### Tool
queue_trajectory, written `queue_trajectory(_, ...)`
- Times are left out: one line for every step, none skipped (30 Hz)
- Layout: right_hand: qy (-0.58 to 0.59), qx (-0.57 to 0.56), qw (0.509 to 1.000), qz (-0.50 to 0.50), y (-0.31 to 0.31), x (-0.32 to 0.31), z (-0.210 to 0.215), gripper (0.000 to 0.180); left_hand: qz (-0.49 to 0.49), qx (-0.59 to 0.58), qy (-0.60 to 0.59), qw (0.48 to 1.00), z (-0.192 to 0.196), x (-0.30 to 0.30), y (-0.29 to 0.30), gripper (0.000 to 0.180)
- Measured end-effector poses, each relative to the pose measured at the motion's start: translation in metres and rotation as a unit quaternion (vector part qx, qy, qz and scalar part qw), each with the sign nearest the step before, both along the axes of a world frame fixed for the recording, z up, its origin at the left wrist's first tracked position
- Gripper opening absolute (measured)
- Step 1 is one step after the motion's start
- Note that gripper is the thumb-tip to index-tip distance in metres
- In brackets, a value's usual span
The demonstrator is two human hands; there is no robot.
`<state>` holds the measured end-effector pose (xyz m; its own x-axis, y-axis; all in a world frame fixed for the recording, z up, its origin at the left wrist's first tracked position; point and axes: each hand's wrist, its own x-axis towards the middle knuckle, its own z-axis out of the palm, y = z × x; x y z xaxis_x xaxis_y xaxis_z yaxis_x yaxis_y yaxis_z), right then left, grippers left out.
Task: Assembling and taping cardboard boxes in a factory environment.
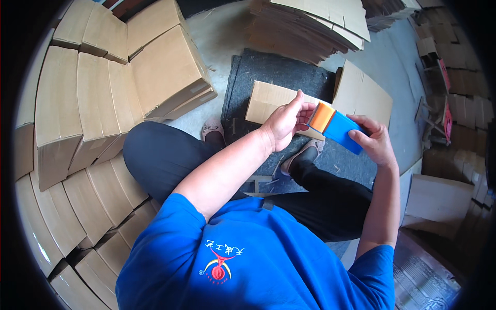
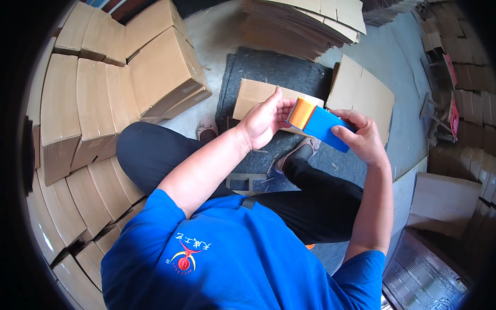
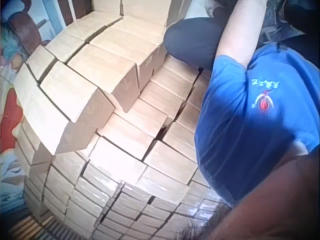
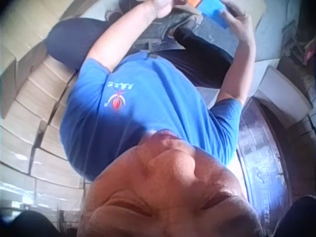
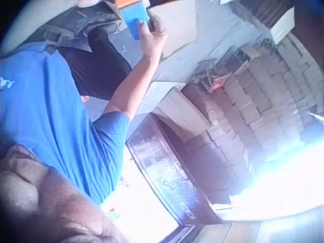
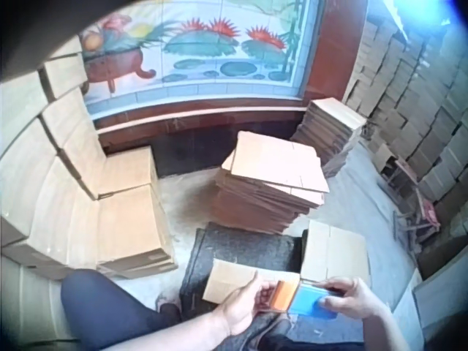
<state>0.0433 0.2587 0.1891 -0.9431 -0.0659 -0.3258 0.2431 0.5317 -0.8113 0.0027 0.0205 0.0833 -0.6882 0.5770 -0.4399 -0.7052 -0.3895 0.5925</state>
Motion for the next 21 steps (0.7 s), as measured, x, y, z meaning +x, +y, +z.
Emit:
queue_trajectory(-0.001, 0.000, 1.000, 0.004, -0.001, -0.001, -0.005, 0.037, 0.004, 0.000, -0.001, 1.000, 0.001, 0.000, -0.004, 0.071)
queue_trajectory(-0.015, 0.004, 1.000, 0.011, -0.002, -0.002, -0.010, 0.037, -0.009, 0.001, -0.001, 1.000, 0.002, -0.001, -0.009, 0.068)
queue_trajectory(-0.029, 0.007, 0.999, 0.018, -0.003, -0.004, -0.014, 0.037, -0.021, 0.001, 0.000, 1.000, 0.002, -0.001, -0.013, 0.065)
queue_trajectory(-0.023, -0.002, 0.999, 0.026, -0.004, -0.004, -0.018, 0.037, -0.017, 0.001, -0.001, 1.000, -0.001, -0.001, -0.017, 0.065)
queue_trajectory(-0.024, -0.002, 0.999, 0.029, -0.006, -0.004, -0.020, 0.037, -0.020, 0.014, -0.026, 0.999, -0.004, -0.001, -0.020, 0.061)
queue_trajectory(-0.036, -0.019, 0.999, 0.027, -0.008, -0.004, -0.023, 0.036, -0.021, 0.025, -0.051, 0.998, -0.008, 0.000, -0.023, 0.057)
queue_trajectory(-0.049, -0.037, 0.998, 0.024, -0.010, -0.005, -0.027, 0.036, -0.018, 0.025, -0.053, 0.998, -0.012, 0.001, -0.025, 0.057)
queue_trajectory(-0.051, -0.037, 0.998, 0.027, -0.013, -0.005, -0.031, 0.036, -0.011, 0.044, -0.101, 0.994, -0.016, 0.001, -0.028, 0.048)
queue_trajectory(-0.058, -0.043, 0.997, 0.018, -0.017, -0.006, -0.036, 0.036, -0.004, 0.063, -0.148, 0.987, -0.021, 0.002, -0.031, 0.039)
queue_trajectory(-0.065, -0.048, 0.997, 0.010, -0.021, -0.007, -0.040, 0.036, 0.007, 0.056, -0.148, 0.987, -0.032, 0.005, -0.031, 0.031)
queue_trajectory(-0.067, -0.049, 0.996, 0.013, -0.026, -0.008, -0.046, 0.036, 0.017, 0.050, -0.148, 0.988, -0.040, 0.009, -0.032, 0.025)
queue_trajectory(-0.056, -0.008, 0.998, 0.021, -0.032, -0.010, -0.050, 0.037, 0.012, 0.034, -0.147, 0.988, -0.041, 0.011, -0.033, 0.018)
queue_trajectory(-0.045, 0.034, 0.998, 0.028, -0.038, -0.011, -0.053, 0.038, 0.034, -0.017, -0.146, 0.989, -0.044, 0.016, -0.032, 0.017)
queue_trajectory(-0.034, 0.079, 0.995, 0.042, -0.043, -0.012, -0.054, 0.041, 0.055, -0.068, -0.145, 0.986, -0.046, 0.020, -0.030, 0.017)
queue_trajectory(-0.036, 0.079, 0.995, 0.043, -0.048, -0.014, -0.052, 0.041, 0.081, -0.121, -0.139, 0.979, -0.042, 0.020, -0.032, 0.014)
queue_trajectory(-0.035, 0.091, 0.994, 0.054, -0.052, -0.017, -0.050, 0.042, 0.104, -0.148, -0.115, 0.977, -0.042, 0.017, -0.036, 0.012)
queue_trajectory(-0.033, 0.104, 0.992, 0.063, -0.057, -0.021, -0.047, 0.043, 0.126, -0.174, -0.090, 0.973, -0.043, 0.011, -0.042, 0.012)
queue_trajectory(-0.039, 0.129, 0.989, 0.052, -0.063, -0.027, -0.039, 0.044, 0.165, -0.199, -0.081, 0.963, -0.045, 0.002, -0.054, 0.011)
queue_trajectory(-0.033, 0.153, 0.986, 0.053, -0.065, -0.034, -0.038, 0.044, 0.229, -0.239, -0.076, 0.941, -0.051, -0.009, -0.065, 0.013)
queue_trajectory(-0.027, 0.177, 0.982, 0.056, -0.068, -0.040, -0.037, 0.044, 0.271, -0.289, -0.062, 0.916, -0.067, -0.022, -0.079, 0.013)
queue_trajectory(-0.013, 0.222, 0.973, 0.066, -0.071, -0.045, -0.038, 0.043, 0.298, -0.315, -0.059, 0.899, -0.078, -0.033, -0.094, 0.016)
